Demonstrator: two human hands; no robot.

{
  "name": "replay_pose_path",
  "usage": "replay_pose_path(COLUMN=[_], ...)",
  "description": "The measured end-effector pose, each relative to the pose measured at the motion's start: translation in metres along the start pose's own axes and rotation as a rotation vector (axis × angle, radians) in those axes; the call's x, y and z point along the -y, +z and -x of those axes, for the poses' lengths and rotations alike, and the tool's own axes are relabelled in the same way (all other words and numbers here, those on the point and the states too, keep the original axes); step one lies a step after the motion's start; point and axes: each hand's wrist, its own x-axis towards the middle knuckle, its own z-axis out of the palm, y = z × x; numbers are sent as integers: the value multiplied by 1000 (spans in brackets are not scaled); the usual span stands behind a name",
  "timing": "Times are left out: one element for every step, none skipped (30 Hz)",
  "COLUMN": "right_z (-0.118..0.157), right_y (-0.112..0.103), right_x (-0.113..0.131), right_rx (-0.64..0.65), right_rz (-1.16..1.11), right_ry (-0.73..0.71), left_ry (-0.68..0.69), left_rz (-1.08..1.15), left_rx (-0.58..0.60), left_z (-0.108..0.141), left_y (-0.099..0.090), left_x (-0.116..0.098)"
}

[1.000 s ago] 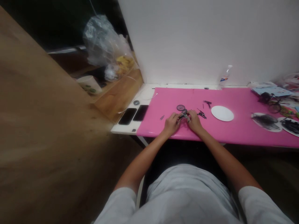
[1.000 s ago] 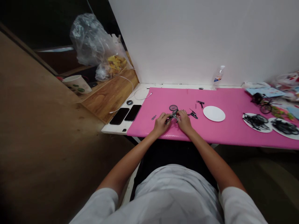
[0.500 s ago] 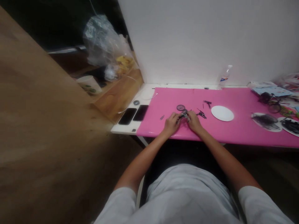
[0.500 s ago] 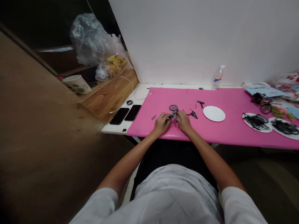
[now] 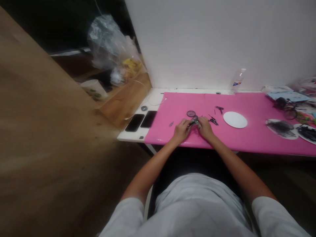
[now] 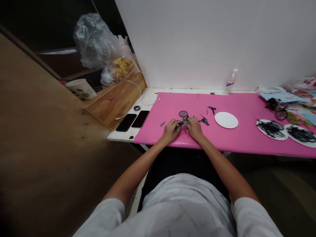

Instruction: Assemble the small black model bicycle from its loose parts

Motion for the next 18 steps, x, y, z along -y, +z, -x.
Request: replay_pose_path(right_z=[0, 0, 0, -1, -1, -1, -1, -1, -1, -1, -1, 0, 0, 0, 0, 0, 0, 0], right_y=[1, 1, 2, 2, 3, 3, 3, 3, 3, 2, 2, 1, 1, 1, 0, 0, 0, -1], right_x=[-1, -2, -3, -3, -4, -4, -4, -3, -3, -2, -1, -1, -1, 0, 0, 0, 0, 1], right_rx=[9, 16, 21, 24, 23, 19, 13, 4, -5, -15, -22, -27, -27, -24, -18, -11, -2, 8], right_rz=[2, 2, 0, -4, -7, -10, -13, -16, -17, -16, -13, -9, -5, -1, 0, 0, -1, -3], right_ry=[-3, -4, -3, 0, 5, 9, 11, 11, 9, 6, 3, 1, -2, -4, -4, -3, 0, 4], left_ry=[0, 2, 4, 6, 9, 10, 10, 8, 5, 2, 1, 2, 6, 10, 13, 16, 19, 22], left_rz=[-2, -6, -10, -13, -13, -11, -8, -5, -3, -4, -7, -10, -12, -11, -8, -2, 5, 13], left_rx=[2, 4, 7, 7, 6, 2, -3, -7, -11, -13, -14, -14, -12, -11, -11, -12, -14, -17], left_z=[0, 0, 0, 0, 0, 0, 0, 0, 0, 0, 0, 0, 0, 0, 0, 0, 0, 0], left_y=[0, 0, 0, 0, 0, 0, 0, 0, -1, -1, -1, -1, -1, -1, -1, -1, -1, -1], left_x=[0, 0, 0, 0, 0, 0, 0, -1, -1, -1, -1, -1, -1, -1, -1, -1, 0, 0])
